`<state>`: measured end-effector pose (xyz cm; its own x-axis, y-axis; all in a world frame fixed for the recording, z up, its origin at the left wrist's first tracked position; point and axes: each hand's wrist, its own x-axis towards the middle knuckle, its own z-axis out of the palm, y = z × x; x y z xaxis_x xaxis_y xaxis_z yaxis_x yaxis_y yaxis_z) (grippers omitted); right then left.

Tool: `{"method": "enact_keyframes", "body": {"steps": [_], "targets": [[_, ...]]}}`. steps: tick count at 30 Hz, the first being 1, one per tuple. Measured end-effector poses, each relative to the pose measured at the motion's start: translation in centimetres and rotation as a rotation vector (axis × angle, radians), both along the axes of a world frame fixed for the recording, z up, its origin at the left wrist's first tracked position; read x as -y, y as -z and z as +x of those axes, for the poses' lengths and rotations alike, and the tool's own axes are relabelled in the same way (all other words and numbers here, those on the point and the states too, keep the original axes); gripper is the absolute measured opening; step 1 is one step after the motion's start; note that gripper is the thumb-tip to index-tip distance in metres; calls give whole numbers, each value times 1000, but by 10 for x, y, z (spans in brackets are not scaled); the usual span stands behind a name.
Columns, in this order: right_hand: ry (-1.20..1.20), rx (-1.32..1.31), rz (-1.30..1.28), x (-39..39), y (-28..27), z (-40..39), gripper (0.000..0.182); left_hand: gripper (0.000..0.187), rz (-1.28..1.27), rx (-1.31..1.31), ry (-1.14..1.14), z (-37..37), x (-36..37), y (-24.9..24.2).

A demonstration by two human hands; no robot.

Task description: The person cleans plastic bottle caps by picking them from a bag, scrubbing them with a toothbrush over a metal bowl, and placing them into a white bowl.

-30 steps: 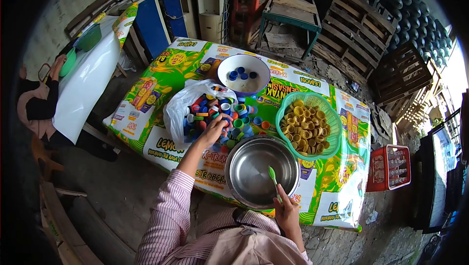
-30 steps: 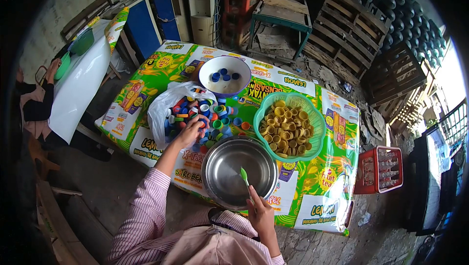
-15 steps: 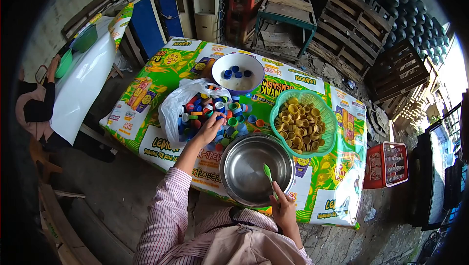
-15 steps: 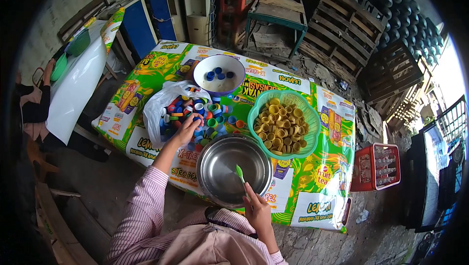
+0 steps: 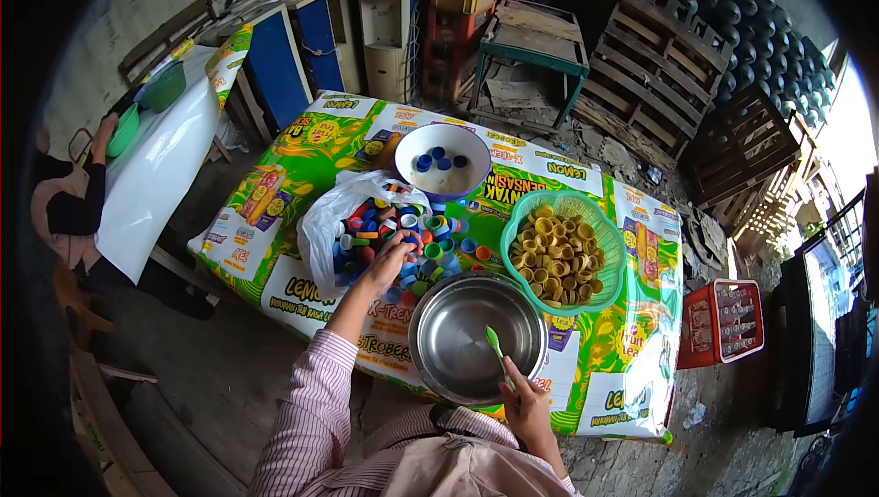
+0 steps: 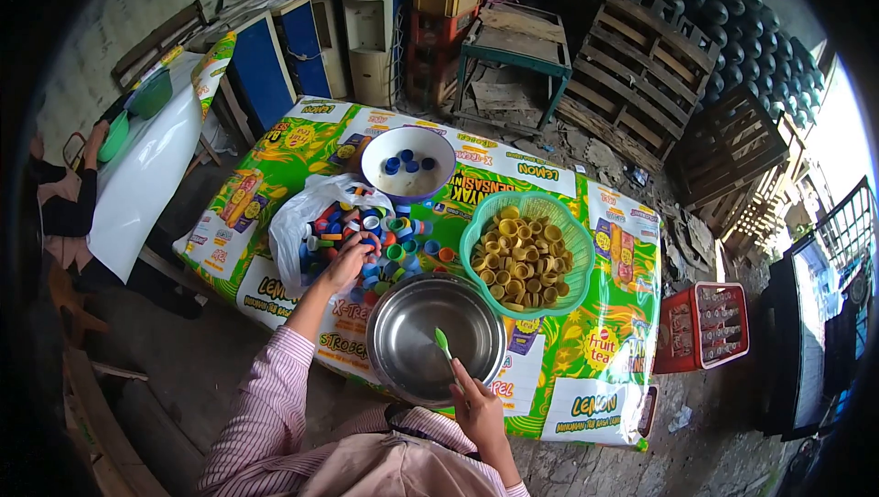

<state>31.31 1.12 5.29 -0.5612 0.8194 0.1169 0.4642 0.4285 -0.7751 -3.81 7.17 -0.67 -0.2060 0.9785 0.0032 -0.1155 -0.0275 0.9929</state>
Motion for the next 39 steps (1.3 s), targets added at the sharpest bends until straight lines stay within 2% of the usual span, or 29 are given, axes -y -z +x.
{"method": "enact_keyframes", "body": {"steps": [2, 4, 5, 6, 8, 9, 10, 12, 14, 15, 16, 17, 18, 19, 20, 22, 23, 27, 28, 31, 34, 36, 38, 39], "targets": [[29, -32, -5, -6, -3, -6, 48, 18, 5, 247, 2, 2, 1, -6], [98, -77, -42, -7, -9, -11, 49, 21, 7, 377, 22, 4, 3, -9], [137, -156, -80, -11, -18, -19, 42, 20, 27, 425, 27, 6, 3, -9], [132, -163, -76, -18, -17, -25, 42, 18, 46, 472, 30, 8, 4, -9], [48, -166, -61, -33, -13, -42, 29, 19, 63, 465, 13, 14, 5, -18], [50, -226, -64, -38, -14, -55, 17, 21, 74, 495, 16, 15, 3, -15], [30, -302, -98, -46, -15, -71, 17, 22, 80, 524, 15, 14, 4, -9], [45, -389, -209, -64, -28, -112, 18, 27, 151, 770, 121, 13, 7, -9], [66, -598, -248, -81, -17, -152, 18, 34, 164, 859, 88, 24, 12, -22], [46, -573, -316, -91, -4, -168, 19, 34, 191, 760, 22, 30, 13, -19], [24, -425, -649, -92, -23, -175, 21, 34, 225, 655, -43, 33, 11, -18], [67, -566, -869, -96, -14, -185, 24, 35, 238, 341, -127, 42, 10, -21], [95, -706, -1094, -100, -4, -198, 26, 33, 232, -194, -184, 40, 15, -27], [159, -681, -1243, -103, -4, -205, 27, 34, 269, -494, -231, 43, 18, -25], [73, -747, -1467, -108, 3, -204, 23, 37, 303, -796, -282, 44, 17, -31], [-150, -809, -1616, -115, 16, -199, 24, 46, 208, -925, -259, 48, 29, -47], [-142, -795, -1644, -115, 13, -200, 26, 48, 183, -946, -263, 48, 33, -58], [-64, -819, -1511, -122, 44, -209, 28, 49, 225, -883, -265, 35, 23, -42], [90, -788, -1352, -119, 37, -216, 30, 46, 223, -809, -282, 31, 20, -38], [153, -776, -1150, -117, 20, -207, 33, 39, 251, -762, -378, 22, 26, -33], [12, -713, -1002, -109, 4, -163, 35, 31, 145, -229, -415, 22, 49, -22], [31, -650, -930, -96, -15, -127, 31, 29, 189, -93, -454, 22, 71, -27], [105, -585, -870, -82, -15, -92, 30, 29, 369, -299, -982, 37, 105, -17], [165, -543, -805, -74, -10, -74, 30, 29, 349, -321, -1190, 39, 129, 14]]}}
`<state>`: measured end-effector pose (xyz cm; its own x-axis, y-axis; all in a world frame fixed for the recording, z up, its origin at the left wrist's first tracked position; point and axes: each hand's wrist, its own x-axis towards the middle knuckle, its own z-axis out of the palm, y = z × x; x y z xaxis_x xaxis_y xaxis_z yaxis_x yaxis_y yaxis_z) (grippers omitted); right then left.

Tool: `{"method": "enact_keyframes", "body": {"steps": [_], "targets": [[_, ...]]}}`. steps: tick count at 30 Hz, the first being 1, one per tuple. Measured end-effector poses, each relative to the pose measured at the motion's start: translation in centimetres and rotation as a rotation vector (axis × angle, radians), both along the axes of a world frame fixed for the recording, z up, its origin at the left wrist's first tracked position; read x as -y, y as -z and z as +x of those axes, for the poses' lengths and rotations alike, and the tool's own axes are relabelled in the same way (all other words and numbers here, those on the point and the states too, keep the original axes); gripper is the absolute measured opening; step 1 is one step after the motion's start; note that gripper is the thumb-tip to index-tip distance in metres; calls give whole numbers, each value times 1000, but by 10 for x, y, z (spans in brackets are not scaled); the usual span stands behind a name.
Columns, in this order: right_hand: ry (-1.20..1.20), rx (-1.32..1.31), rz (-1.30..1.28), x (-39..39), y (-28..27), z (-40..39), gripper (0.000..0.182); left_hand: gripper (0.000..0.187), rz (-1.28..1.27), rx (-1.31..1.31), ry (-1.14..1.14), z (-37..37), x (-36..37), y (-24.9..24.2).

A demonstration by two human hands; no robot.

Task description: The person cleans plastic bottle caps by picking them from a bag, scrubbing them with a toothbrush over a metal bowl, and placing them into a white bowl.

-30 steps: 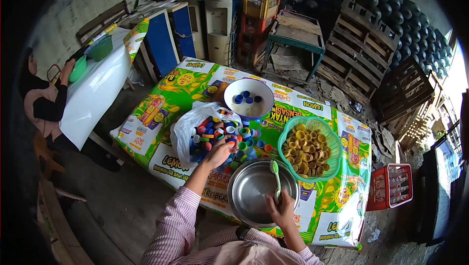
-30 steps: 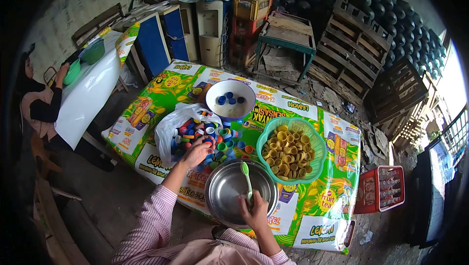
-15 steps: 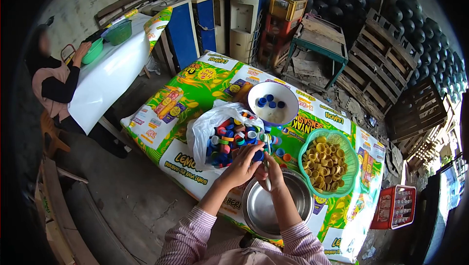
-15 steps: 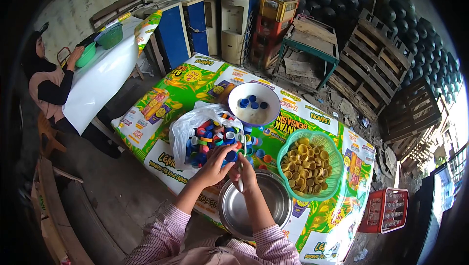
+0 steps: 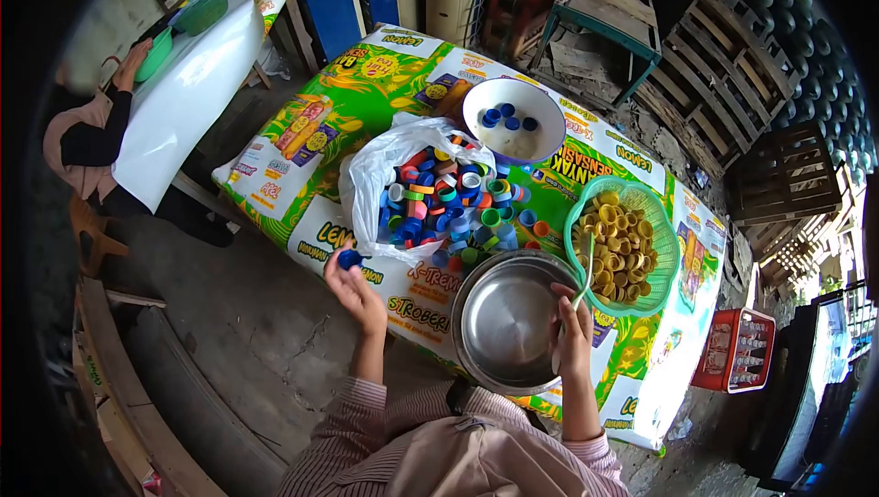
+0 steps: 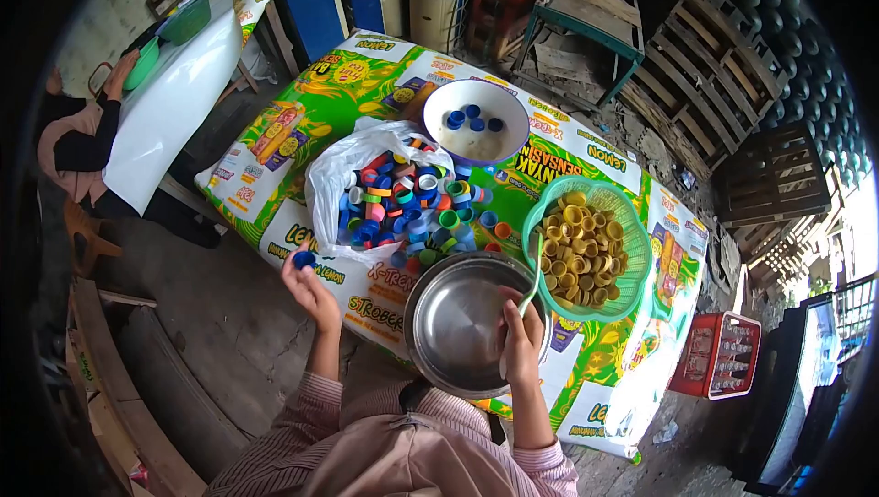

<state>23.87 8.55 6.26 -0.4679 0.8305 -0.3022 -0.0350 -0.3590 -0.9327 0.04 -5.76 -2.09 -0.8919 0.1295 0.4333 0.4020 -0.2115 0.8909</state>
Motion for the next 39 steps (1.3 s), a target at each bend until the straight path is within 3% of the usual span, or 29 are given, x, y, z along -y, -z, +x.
{"method": "enact_keyframes", "body": {"steps": [1, 2, 6, 12, 15, 17, 19, 23, 26, 27, 29, 31, 32, 35, 37, 39], "targets": [[21, -5, 24, 9, 4, 15, 30, 30, 19, 4, -206, -4, 15, 39], [27, 1, 13, 17, 7, 27, 30, 31, -102, 88, -89, -3, 23, 60], [38, -14, -65, 41, 16, 44, 29, 28, -459, -87, -124, 0, 16, 43], [53, -14, -6, 51, 5, 39, 29, 30, 15, 241, -89, 6, -14, 54], [45, -30, 49, 54, 1, 40, 29, 34, 50, 289, -150, 0, -15, 69], [56, -3, 51, 57, 4, 45, 29, 39, 151, 478, -61, 11, -26, 61], [56, -38, 75, 61, 8, 47, 27, 39, 74, 461, 13, 25, -35, 61], [82, -24, 34, 69, 5, 46, 26, 41, 302, 604, 5, 48, -50, 54], [78, 23, 107, 72, 0, 51, 25, 40, 92, 438, -45, 61, -44, 57], [113, 6, 196, 69, -3, 56, 28, 37, -266, 518, -190, 65, -33, 46], [233, -43, 267, 60, -9, 68, 28, 33, 209, 445, -175, 61, -29, 14], [243, -20, 205, 53, -13, 75, 29, 31, 246, 423, -121, 55, -25, -11], [237, -15, 191, 53, -12, 77, 29, 35, 182, 358, -54, 59, -27, -30], [230, -47, 144, 57, -5, 75, 28, 38, 25, 164, 749, 77, -43, -47], [239, -50, 117, 62, -5, 72, 27, 46, -353, -85, 1034, 88, -53, -53], [225, -54, 97, 68, -7, 70, 27, 51, -573, -248, 1142, 91, -68, -36]]}}
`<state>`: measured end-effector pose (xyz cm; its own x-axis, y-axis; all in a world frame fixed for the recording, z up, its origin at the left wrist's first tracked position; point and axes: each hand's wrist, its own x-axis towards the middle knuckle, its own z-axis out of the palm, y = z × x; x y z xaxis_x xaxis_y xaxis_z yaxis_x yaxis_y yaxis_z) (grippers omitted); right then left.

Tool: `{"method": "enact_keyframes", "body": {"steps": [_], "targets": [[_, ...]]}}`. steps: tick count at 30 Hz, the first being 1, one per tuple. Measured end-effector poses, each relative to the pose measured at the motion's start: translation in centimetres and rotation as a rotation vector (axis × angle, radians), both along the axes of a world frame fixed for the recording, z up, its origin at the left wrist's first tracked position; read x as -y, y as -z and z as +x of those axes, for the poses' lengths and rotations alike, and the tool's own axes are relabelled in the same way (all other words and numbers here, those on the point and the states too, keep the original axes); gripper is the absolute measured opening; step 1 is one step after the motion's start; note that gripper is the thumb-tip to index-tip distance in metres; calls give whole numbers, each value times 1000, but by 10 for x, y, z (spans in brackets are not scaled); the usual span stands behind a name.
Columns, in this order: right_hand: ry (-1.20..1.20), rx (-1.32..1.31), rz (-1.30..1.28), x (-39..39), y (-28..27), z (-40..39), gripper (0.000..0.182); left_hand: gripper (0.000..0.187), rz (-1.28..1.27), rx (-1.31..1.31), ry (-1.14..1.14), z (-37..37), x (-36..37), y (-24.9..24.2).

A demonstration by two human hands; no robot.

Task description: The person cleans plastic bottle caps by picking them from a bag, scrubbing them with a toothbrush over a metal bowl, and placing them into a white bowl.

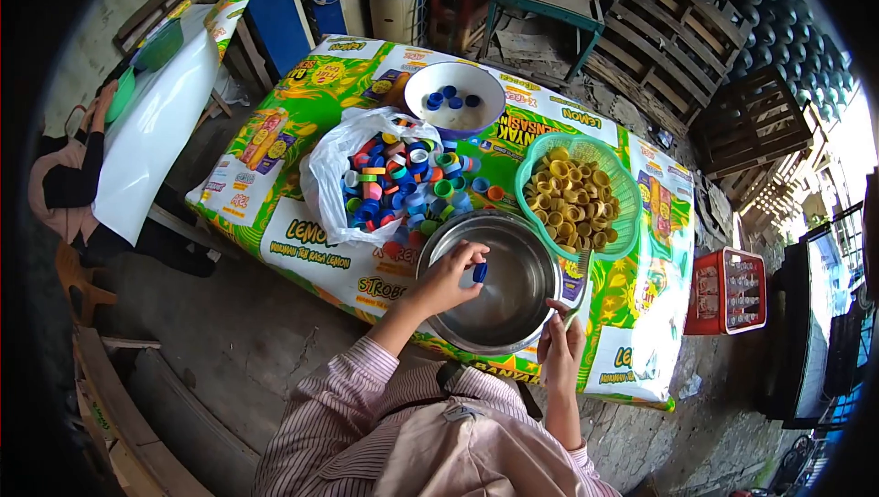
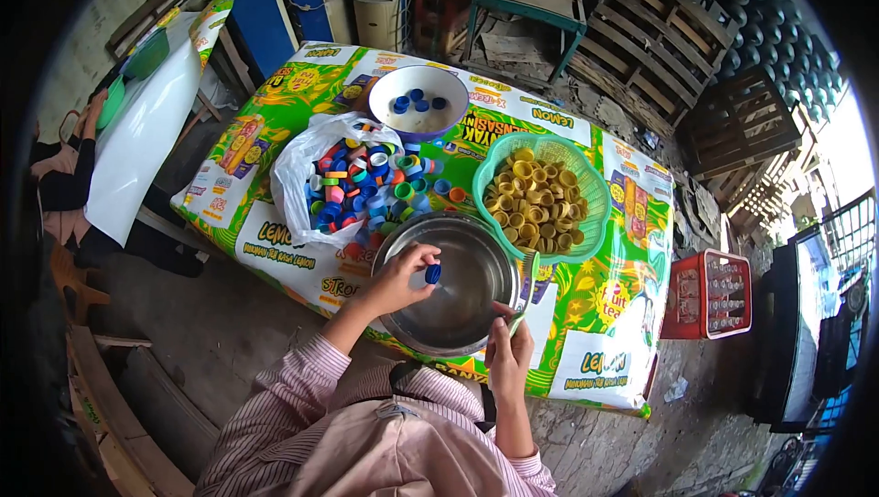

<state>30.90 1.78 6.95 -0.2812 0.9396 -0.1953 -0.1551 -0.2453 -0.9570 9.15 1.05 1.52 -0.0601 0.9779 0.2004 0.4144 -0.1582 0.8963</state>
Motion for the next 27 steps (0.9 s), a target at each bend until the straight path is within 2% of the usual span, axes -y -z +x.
{"method": "enact_keyframes", "body": {"steps": [4, 7, 9, 15, 18, 24, 27], "targets": [[-14, 18, 0, 8, 4, 5, 25, 44, -133, -246, 148, -1, -20, 15], [9, 12, -22, 14, 15, 9, 24, 43, -175, -317, 176, 1, -23, 24], [23, 1, -45, 17, 15, 8, 24, 38, -202, -387, 104, 5, -20, 24], [16, 19, -60, 18, 19, 8, 25, 21, -138, -522, 125, 7, -23, 24], [3, 33, -45, 15, 23, 5, 24, 20, -90, -637, 120, 7, -21, 25], [-72, 30, -91, 5, 21, 0, 27, 21, -111, -701, 108, 10, -22, 23], [-124, 33, -103, 1, 27, 0, 32, 26, -51, -647, 40, 15, -22, 32]]}}
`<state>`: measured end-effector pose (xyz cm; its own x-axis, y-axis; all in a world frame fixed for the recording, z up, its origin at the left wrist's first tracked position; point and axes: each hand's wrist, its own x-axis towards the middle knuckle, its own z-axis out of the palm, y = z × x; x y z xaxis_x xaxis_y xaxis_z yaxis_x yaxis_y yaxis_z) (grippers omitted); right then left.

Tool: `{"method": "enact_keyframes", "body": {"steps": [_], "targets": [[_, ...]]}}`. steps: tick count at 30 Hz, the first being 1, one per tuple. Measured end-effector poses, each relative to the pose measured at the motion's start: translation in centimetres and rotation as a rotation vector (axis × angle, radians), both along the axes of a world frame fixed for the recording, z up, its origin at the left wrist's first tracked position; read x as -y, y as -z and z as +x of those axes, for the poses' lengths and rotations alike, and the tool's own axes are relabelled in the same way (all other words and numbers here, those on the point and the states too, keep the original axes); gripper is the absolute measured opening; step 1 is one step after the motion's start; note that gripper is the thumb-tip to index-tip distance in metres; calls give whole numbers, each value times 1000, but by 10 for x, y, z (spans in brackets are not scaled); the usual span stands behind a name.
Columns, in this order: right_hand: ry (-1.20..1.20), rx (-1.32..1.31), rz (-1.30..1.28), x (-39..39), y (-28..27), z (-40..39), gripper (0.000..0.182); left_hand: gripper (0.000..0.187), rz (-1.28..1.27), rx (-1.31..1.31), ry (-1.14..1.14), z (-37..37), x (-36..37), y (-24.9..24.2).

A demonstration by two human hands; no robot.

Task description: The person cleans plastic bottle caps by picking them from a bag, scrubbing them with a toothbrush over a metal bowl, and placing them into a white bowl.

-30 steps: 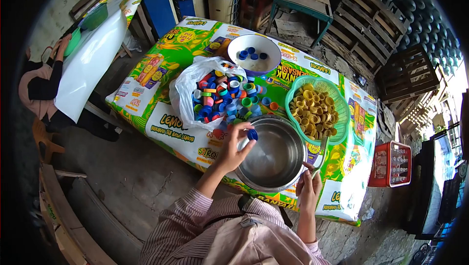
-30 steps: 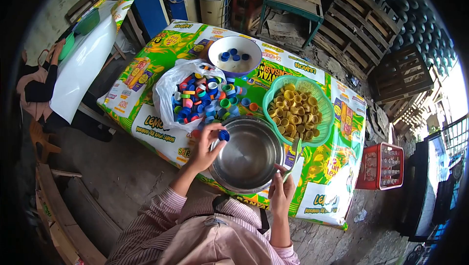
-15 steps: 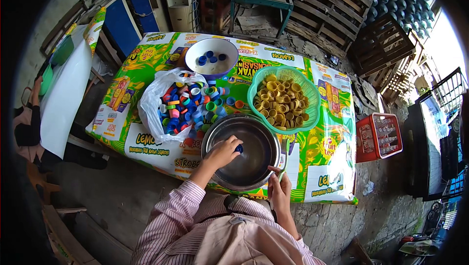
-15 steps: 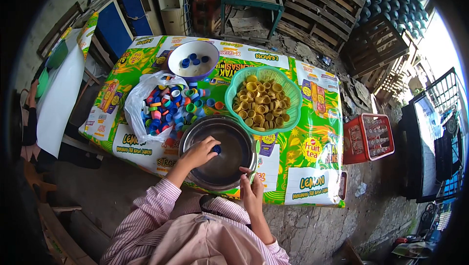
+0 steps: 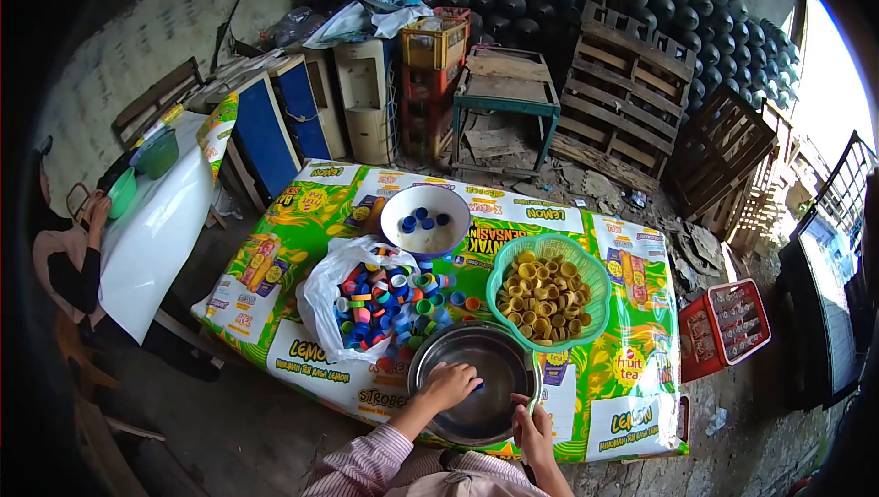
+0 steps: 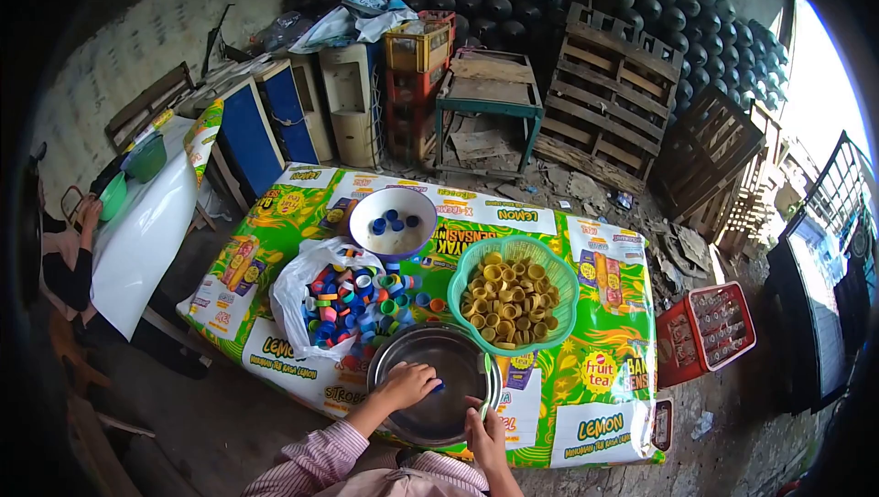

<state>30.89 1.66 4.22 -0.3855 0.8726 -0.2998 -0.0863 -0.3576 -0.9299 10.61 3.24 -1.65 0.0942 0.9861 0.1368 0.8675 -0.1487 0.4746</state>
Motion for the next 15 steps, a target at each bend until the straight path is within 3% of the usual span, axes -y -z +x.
{"method": "enact_keyframes", "body": {"steps": [5, 8, 9, 12, 14, 15], "targets": [[-95, 34, -48, -2, -6, -2, 41, 30, -61, 95, -133, 7, 12, 3], [-107, 163, 37, 1, -16, -4, 21, 34, -483, 736, -153, 3, 17, -17], [-134, 165, 22, 0, -14, -3, 22, 32, -481, 1073, -161, 0, 18, 3], [-146, 145, 38, 0, -3, -3, 30, 29, -572, 1219, -246, -1, 20, -10], [-234, 610, 501, 1, -2, -4, 45, 28, -504, 1359, -295, -3, 19, -8], [-235, 608, 504, 1, -3, -7, 45, 28, -499, 1359, -296, -4, 19, -8]]}}
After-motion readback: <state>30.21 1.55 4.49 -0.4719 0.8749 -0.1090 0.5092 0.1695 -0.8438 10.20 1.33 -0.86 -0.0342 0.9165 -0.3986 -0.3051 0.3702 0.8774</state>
